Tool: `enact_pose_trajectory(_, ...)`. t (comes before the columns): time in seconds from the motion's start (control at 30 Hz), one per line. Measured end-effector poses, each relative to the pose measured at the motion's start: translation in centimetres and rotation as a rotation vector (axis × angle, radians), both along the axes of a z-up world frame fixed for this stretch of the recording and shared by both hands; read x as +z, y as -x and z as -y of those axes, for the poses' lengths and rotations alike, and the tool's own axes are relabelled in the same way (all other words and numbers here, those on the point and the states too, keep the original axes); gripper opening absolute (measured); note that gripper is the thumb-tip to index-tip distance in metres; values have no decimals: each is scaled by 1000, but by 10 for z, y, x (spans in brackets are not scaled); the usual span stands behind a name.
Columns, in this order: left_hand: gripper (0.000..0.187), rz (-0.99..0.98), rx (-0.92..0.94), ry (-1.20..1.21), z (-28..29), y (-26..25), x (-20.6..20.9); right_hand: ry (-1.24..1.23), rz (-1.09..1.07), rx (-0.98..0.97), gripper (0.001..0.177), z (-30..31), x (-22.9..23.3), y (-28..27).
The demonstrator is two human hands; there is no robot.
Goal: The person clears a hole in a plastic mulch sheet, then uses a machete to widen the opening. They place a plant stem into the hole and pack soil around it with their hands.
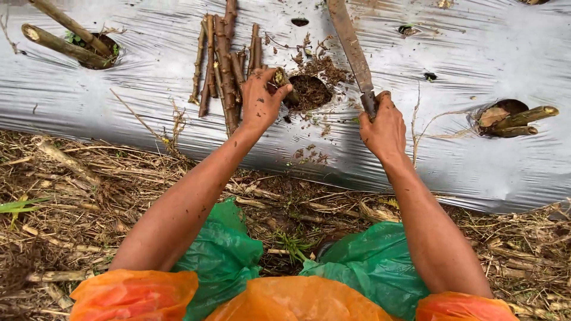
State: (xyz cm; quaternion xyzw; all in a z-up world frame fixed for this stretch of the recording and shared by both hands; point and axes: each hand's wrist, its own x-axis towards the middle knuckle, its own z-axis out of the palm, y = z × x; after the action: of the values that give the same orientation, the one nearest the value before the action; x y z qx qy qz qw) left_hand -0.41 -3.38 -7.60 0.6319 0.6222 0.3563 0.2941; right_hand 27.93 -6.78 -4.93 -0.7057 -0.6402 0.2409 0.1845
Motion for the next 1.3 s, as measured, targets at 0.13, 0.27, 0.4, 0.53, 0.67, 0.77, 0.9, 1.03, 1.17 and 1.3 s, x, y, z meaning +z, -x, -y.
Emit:
enact_pose_trajectory(0.13, 40, -151, -96, 44, 5, -35, 25, 28, 45, 35, 35, 0, -22, -1)
enact_pose_trajectory(0.27, 42, -222, -201, -15, -3, -32, 24, 112, 88, 100, 38, 4, 4, -1)
enact_pose_trajectory(0.4, 46, -156, -194, -13, -18, -26, 5, 209, 189, 127, 43, 17, 56, -4)
enact_pose_trajectory(0.53, 57, -86, -130, 18, -36, -29, -38, 457, 309, 91, 39, 35, 98, -6)
enact_pose_trajectory(0.67, 50, -120, -174, -89, -42, -45, -32, 487, 397, 83, 46, 52, 111, -20)
enact_pose_trajectory(0.77, 46, -184, -196, -162, -46, -52, -31, 532, 437, 81, 47, 60, 116, -32)
enact_pose_trajectory(0.9, 40, -213, -170, -189, -65, -54, -46, 536, 535, 127, 50, 67, 117, -50)
enact_pose_trajectory(1.03, 57, -126, -66, -81, -97, -56, -56, 559, 577, 211, 44, 74, 121, -56)
enact_pose_trajectory(1.17, 71, -93, 86, 144, -106, -54, -65, 555, 606, 264, 46, 82, 124, -57)
enact_pose_trajectory(1.3, 72, -51, 88, 344, -89, -66, -53, 523, 646, 287, 39, 88, 125, -60)
